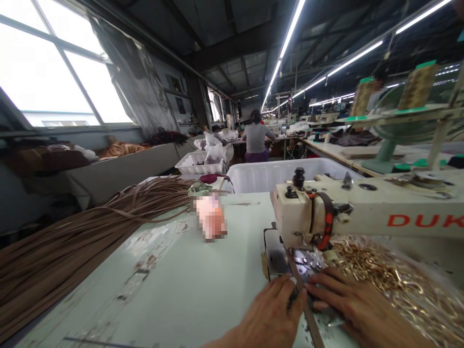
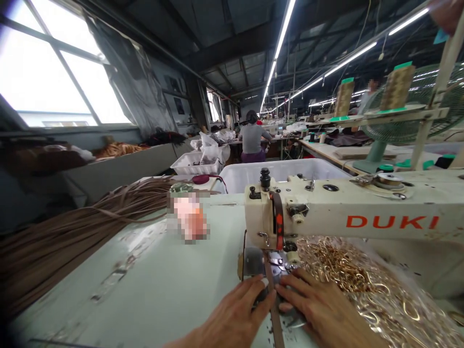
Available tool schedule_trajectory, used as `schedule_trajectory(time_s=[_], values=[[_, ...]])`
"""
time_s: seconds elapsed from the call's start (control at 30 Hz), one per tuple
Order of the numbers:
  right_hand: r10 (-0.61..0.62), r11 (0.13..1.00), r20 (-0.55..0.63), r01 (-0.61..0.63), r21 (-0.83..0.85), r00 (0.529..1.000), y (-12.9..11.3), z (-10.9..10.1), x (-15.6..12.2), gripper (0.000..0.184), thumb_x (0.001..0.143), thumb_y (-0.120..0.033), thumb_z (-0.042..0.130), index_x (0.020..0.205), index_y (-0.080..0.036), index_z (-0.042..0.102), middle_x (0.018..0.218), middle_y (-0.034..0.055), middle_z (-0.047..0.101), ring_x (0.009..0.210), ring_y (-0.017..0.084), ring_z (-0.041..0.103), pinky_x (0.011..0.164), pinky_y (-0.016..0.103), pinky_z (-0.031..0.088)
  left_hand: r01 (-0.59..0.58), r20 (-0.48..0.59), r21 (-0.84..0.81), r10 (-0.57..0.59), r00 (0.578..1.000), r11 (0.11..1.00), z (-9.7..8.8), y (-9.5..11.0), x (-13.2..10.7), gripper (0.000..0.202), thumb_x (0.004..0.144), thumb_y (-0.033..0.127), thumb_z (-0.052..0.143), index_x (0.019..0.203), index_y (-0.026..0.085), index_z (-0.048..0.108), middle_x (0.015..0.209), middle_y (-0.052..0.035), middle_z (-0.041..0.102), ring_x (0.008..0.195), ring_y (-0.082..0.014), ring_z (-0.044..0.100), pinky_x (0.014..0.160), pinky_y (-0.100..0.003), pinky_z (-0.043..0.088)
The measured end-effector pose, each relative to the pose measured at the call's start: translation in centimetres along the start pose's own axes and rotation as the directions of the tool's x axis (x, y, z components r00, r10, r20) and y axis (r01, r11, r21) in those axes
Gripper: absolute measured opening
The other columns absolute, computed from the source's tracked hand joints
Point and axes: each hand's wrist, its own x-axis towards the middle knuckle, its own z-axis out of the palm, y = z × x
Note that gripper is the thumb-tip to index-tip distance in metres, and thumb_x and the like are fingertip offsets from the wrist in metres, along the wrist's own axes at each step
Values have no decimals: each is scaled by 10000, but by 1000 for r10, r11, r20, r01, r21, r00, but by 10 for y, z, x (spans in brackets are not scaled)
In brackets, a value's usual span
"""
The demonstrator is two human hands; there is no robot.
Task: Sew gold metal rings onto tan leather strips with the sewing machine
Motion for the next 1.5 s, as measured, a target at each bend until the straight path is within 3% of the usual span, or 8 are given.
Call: schedule_trajectory(time_s=[0.1, 0.23, 0.4, 0.53, 0.77, 0.97, 1.4, 1.5], values=[[-2, 1000, -4, 2, 14, 1000, 0, 0, 0, 708, 614, -12, 394, 1252, -273, 555, 1225, -5, 630, 1073, 293, 612, 714, 468, 600, 6, 39, -50, -5, 999, 999, -3, -2, 0, 783, 853, 683, 471, 1388, 122, 359, 1356, -172, 444, 1276, -303, 413, 1086, -392, 335], [26, 997, 47, -29, 69, 999, -2, -9, 4, 724, 585, -13, 409, 1250, -258, 557, 1229, 11, 627, 1090, 293, 592, 716, 442, 595, 18, 115, -100, -6, 993, 995, -20, 2, 3, 802, 842, 714, 447, 1378, 121, 387, 1341, -171, 464, 1263, -311, 427, 1079, -414, 345], [117, 972, 206, -154, 178, 972, -11, -34, 16, 628, 684, -1, 450, 1241, -272, 552, 1225, 10, 615, 1117, 252, 542, 844, 428, 533, 63, 121, -165, -43, 992, 984, -47, 8, 14, 522, 882, 493, 590, 1276, 160, 518, 1262, -118, 559, 1183, -258, 516, 1028, -372, 428], [136, 956, 269, -198, 219, 954, -13, -39, 21, 436, 820, -72, 505, 1213, -252, 560, 1175, 17, 621, 1096, 215, 523, 884, 374, 492, -29, 68, -209, 44, 997, 977, -46, -5, 24, 316, 967, 368, 487, 1177, 166, 609, 1103, -94, 655, 1061, -220, 602, 952, -347, 500], [147, 959, 235, -196, 202, 961, -14, -36, 15, 371, 871, -144, 564, 1226, -248, 551, 1185, 19, 618, 1101, 237, 517, 859, 389, 492, -132, -19, -218, 131, 991, 967, -39, -24, 39, 399, 985, 417, 402, 1046, 131, 674, 962, -78, 697, 958, -213, 647, 879, -308, 538], [139, 968, 218, -179, 174, 966, -15, -36, 15, 257, 956, -266, 485, 1197, -223, 563, 1113, 45, 636, 1027, 247, 547, 773, 394, 514, -153, -26, -233, 151, 988, 960, -39, -38, 48, 340, 992, 349, 408, 1023, 140, 674, 1012, -84, 685, 1003, -190, 625, 891, -280, 522], [52, 998, -101, -49, 29, 994, -5, -17, 7, 299, 976, -408, 396, 1055, -261, 644, 956, 44, 689, 880, 239, 627, 620, 328, 514, -67, 113, -178, 88, 990, 982, -31, -60, 54, 235, 981, 266, 474, 1032, 214, 697, 1091, -5, 687, 1069, -133, 600, 984, -228, 429], [27, 999, -117, -23, 36, 993, -4, -17, 9, 308, 981, -402, 379, 1027, -254, 644, 906, 49, 681, 811, 223, 630, 599, 323, 504, -68, 123, -177, 91, 988, 982, -28, -69, 58, 205, 955, 296, 524, 1002, 220, 708, 1038, 9, 704, 1015, -131, 619, 959, -212, 431]])
